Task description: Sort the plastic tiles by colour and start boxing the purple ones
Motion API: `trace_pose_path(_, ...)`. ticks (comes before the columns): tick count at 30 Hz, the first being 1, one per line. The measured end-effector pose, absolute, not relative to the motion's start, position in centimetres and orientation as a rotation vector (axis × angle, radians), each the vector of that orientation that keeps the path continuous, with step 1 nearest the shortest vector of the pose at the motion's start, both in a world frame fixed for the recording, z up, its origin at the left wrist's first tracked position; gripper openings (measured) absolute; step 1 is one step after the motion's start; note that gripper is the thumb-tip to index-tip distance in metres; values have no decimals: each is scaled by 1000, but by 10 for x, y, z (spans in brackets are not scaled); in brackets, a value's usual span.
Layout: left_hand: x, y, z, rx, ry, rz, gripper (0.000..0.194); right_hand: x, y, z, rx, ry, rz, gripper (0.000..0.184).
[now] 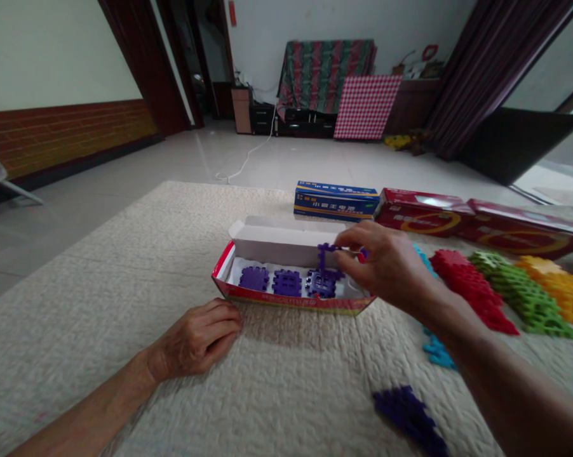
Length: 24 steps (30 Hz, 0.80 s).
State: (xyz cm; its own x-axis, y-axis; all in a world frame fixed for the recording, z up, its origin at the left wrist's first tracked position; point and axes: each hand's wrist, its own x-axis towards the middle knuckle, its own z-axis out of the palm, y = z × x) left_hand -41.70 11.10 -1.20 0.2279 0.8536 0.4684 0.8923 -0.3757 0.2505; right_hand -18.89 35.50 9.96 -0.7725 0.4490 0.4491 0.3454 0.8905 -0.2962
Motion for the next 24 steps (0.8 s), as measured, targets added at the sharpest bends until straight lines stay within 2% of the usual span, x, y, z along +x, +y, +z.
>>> trace_pose_path(6,-417,110,-11,-2417,-1717,-827,18,-245,329,89,-578,-2910,182,17)
trace_pose_path(12,-419,110,-11,-2421,-1721,-820,18,-253,328,82,-650,-2954,170,19)
trace_pose_path(18,-418,110,-13,-2390,-1705,-845,18,-216,340,89,-580,-2638,323,16)
trace_pose_path(24,-416,109,-13,-2317,-1685,-858,15,-142,381,76,-843,-2455,281,19)
